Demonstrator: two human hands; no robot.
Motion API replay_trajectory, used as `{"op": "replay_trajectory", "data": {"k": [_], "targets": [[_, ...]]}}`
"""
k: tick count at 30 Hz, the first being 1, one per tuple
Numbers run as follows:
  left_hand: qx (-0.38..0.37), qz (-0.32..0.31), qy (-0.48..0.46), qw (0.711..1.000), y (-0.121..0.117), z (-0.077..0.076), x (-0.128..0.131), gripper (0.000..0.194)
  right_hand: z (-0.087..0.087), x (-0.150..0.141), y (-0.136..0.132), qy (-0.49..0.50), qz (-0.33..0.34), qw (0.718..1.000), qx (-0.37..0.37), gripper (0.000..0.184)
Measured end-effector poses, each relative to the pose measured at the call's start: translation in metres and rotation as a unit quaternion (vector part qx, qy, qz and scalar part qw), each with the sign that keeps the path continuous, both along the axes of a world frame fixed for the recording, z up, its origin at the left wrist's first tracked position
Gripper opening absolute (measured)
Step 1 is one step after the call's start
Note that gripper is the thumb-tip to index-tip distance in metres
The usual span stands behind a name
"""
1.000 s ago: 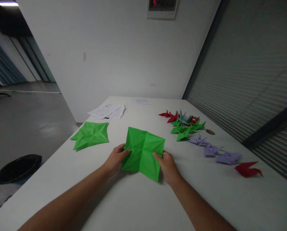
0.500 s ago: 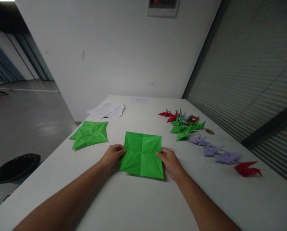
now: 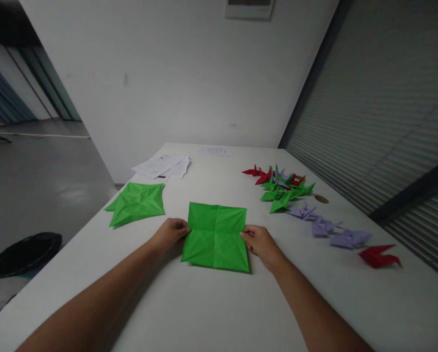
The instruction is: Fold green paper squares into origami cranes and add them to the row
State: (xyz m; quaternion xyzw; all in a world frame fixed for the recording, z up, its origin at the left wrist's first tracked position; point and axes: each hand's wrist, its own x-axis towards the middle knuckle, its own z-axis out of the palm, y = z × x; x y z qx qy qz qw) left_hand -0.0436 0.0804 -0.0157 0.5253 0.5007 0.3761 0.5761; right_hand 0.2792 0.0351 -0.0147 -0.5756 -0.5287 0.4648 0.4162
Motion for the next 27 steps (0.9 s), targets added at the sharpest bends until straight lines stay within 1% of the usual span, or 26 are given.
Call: {"op": "replay_trajectory", "data": {"k": [4,10,15,22,27], "targets": [[-0.014,0.004,-0.025,1.000,-0.0007,0.0019,-0.0023,0.040,0.0047,-0.0006,-0.0016,0.060,0.010,0.998,-0.032,0.039],[-0.025,0.006,-0.045,0.999,-0.0006,0.0049,-0.0025,0.042,0.0040,-0.0016,-0.0005,0.117,0.002,0.992,-0.048,0.041],[-0.026,0.008,-0.052,0.998,-0.0012,0.0066,-0.0021,0.042,0.0037,-0.0019,-0.0007,0.135,-0.005,0.989,-0.052,0.041],[-0.027,0.008,-0.056,0.998,-0.0021,0.0054,-0.0024,0.041,-0.0002,-0.0008,0.0008,0.136,-0.014,0.989,-0.052,0.041],[-0.027,0.011,-0.059,0.998,-0.0025,0.0066,-0.0019,0.039,0.0020,-0.0008,-0.0003,0.130,-0.006,0.990,-0.059,0.041]]}}
